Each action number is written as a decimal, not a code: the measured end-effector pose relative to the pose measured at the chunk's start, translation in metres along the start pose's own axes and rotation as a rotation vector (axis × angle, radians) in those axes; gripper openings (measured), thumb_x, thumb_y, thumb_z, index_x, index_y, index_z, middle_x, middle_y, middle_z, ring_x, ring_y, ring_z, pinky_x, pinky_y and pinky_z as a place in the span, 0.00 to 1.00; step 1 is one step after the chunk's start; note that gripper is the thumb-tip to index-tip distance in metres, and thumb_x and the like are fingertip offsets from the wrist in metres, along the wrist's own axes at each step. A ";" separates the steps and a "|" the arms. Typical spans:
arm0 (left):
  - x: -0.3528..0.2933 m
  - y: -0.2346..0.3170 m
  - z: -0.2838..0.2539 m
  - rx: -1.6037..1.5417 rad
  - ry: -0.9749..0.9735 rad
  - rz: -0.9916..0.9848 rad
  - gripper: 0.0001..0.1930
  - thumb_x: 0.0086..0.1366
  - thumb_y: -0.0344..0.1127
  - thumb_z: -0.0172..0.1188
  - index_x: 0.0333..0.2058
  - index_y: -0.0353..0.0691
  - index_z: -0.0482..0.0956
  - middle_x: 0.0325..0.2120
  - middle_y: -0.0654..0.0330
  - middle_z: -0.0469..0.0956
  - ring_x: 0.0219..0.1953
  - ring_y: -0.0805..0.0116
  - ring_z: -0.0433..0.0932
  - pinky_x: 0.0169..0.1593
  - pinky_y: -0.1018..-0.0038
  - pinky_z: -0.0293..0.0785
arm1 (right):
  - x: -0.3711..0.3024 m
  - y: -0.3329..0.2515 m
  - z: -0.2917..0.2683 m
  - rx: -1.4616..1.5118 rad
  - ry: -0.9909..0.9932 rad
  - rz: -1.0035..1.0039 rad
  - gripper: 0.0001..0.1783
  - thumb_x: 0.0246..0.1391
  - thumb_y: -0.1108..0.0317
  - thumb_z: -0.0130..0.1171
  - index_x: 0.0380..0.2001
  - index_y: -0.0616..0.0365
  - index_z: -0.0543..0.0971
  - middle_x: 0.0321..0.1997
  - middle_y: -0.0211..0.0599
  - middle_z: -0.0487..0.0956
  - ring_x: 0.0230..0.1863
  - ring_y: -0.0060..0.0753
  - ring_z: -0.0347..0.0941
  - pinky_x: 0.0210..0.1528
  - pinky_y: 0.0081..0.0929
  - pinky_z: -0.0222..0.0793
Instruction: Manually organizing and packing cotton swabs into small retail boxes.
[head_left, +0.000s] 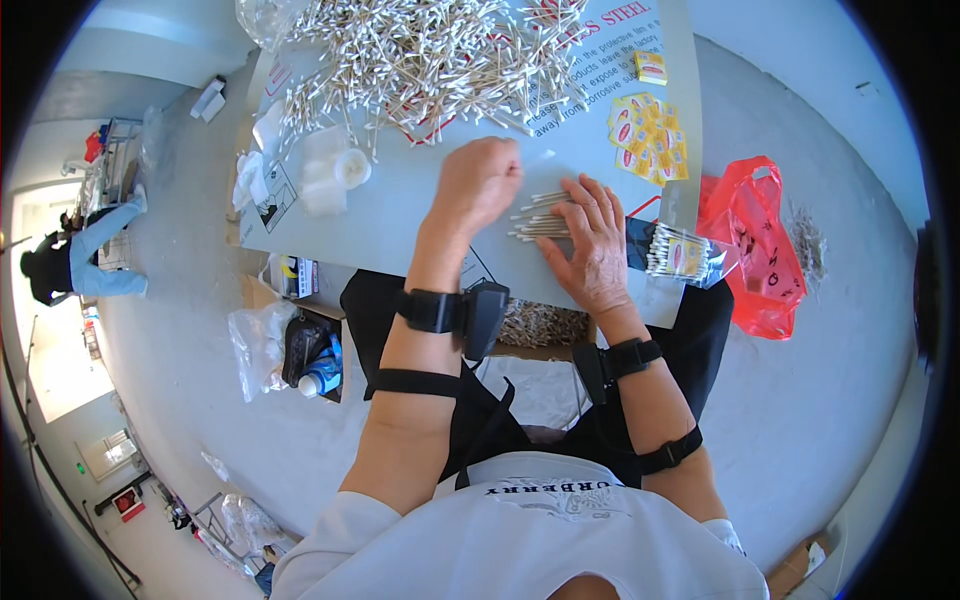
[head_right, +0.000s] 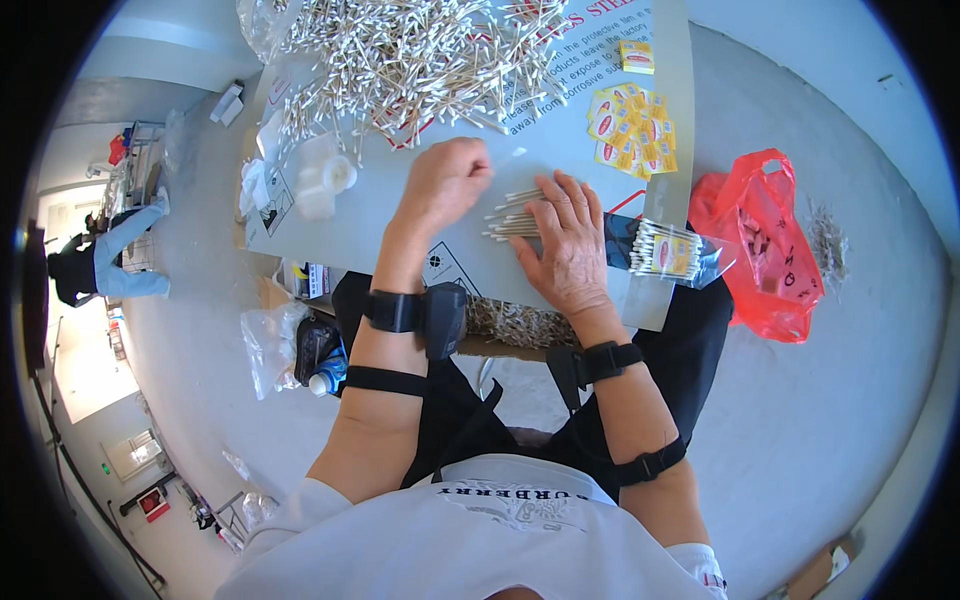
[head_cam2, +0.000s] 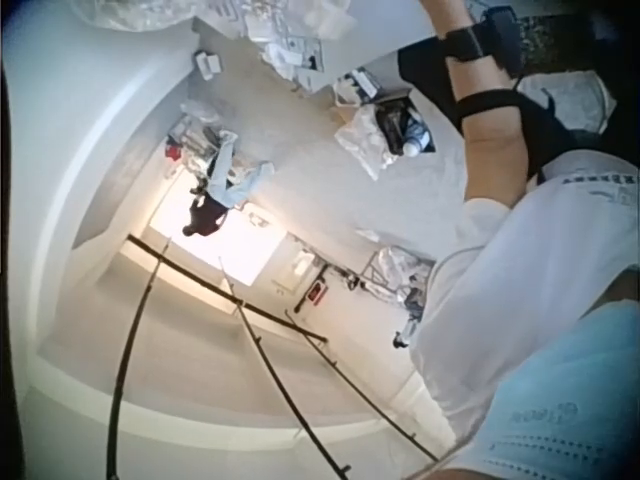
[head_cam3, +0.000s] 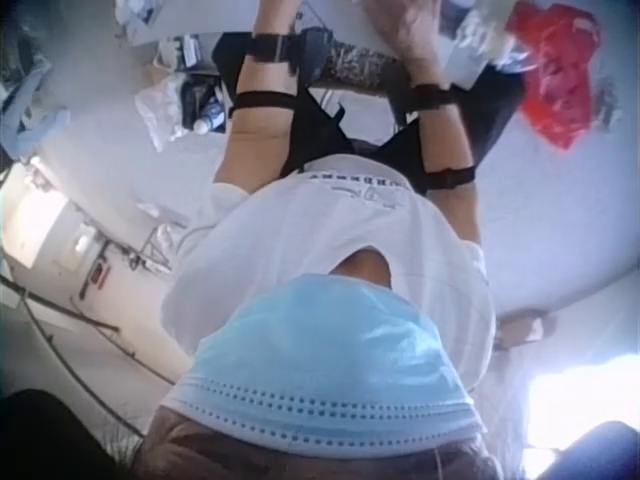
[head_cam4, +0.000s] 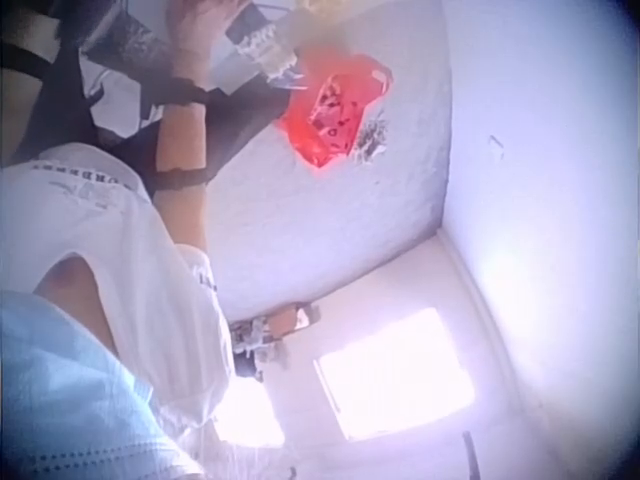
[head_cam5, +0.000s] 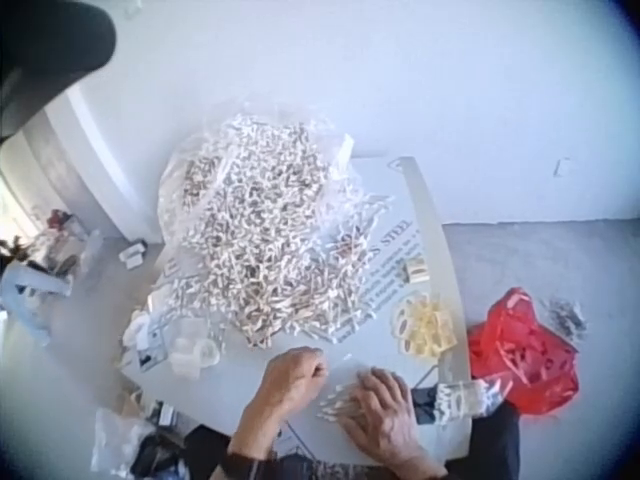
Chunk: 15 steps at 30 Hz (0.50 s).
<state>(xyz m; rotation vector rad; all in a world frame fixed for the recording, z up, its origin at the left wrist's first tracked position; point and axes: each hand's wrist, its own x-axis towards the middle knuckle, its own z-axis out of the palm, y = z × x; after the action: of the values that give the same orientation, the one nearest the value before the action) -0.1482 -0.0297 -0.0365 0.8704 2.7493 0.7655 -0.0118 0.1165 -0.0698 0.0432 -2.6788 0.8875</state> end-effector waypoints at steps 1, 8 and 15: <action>0.004 0.005 0.005 -0.002 0.001 0.003 0.05 0.56 0.33 0.58 0.26 0.40 0.79 0.25 0.50 0.78 0.32 0.47 0.78 0.37 0.56 0.73 | 0.000 0.001 0.001 0.001 0.012 0.001 0.21 0.43 0.64 0.68 0.42 0.58 0.75 0.60 0.42 0.70 0.68 0.50 0.58 0.71 0.52 0.47; 0.030 -0.007 0.016 0.097 0.332 -0.003 0.06 0.54 0.31 0.65 0.31 0.42 0.80 0.28 0.55 0.78 0.35 0.53 0.78 0.37 0.59 0.72 | 0.000 0.001 0.002 0.000 0.011 0.008 0.22 0.42 0.64 0.68 0.41 0.58 0.75 0.60 0.41 0.70 0.68 0.49 0.59 0.70 0.51 0.48; 0.046 -0.020 0.014 0.289 0.312 0.220 0.04 0.53 0.30 0.65 0.27 0.43 0.79 0.28 0.58 0.77 0.35 0.55 0.77 0.36 0.60 0.73 | -0.001 0.002 0.001 0.007 0.018 0.009 0.21 0.42 0.64 0.68 0.41 0.57 0.75 0.61 0.42 0.70 0.67 0.48 0.59 0.70 0.51 0.48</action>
<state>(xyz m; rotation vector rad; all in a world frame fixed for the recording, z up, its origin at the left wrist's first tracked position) -0.1921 -0.0113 -0.0585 1.2209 3.1318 0.5876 -0.0114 0.1173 -0.0719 0.0242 -2.6613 0.8953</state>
